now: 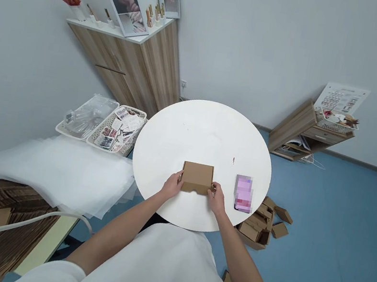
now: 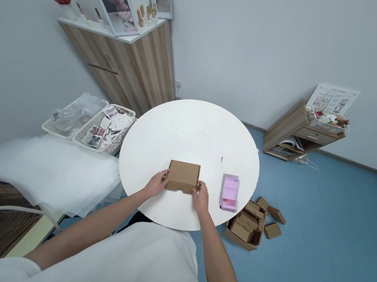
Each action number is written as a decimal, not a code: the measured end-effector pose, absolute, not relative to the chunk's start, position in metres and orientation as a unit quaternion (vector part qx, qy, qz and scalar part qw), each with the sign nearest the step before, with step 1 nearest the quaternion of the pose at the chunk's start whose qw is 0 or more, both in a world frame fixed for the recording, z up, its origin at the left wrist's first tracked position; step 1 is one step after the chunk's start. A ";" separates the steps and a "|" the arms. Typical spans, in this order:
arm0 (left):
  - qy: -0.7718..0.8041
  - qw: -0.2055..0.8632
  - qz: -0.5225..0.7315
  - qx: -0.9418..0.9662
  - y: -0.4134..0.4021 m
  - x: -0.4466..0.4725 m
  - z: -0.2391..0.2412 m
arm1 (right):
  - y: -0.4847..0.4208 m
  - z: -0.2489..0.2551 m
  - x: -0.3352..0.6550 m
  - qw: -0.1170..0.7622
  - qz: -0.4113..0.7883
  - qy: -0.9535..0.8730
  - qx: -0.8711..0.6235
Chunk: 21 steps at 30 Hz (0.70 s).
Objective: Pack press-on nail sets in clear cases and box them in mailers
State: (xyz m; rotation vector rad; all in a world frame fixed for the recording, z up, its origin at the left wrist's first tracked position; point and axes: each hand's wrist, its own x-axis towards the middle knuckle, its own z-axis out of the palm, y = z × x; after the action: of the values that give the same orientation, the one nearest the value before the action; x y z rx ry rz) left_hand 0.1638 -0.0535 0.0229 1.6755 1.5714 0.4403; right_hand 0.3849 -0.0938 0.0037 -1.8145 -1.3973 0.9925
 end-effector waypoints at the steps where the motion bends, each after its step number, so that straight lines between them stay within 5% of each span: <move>1: 0.622 0.385 0.166 0.661 -0.054 0.164 0.022 | -0.095 0.002 0.384 0.321 0.375 -0.525 -0.693; 21: 0.510 0.410 0.239 0.717 -0.067 0.115 0.047 | -0.127 0.060 0.338 0.329 0.416 -0.437 -0.726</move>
State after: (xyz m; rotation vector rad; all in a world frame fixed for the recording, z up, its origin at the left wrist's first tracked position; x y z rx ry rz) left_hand 0.1152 -0.0674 0.0470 1.8062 1.2835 0.6030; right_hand 0.3382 -0.1272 0.0596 -1.8996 -1.1438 1.0886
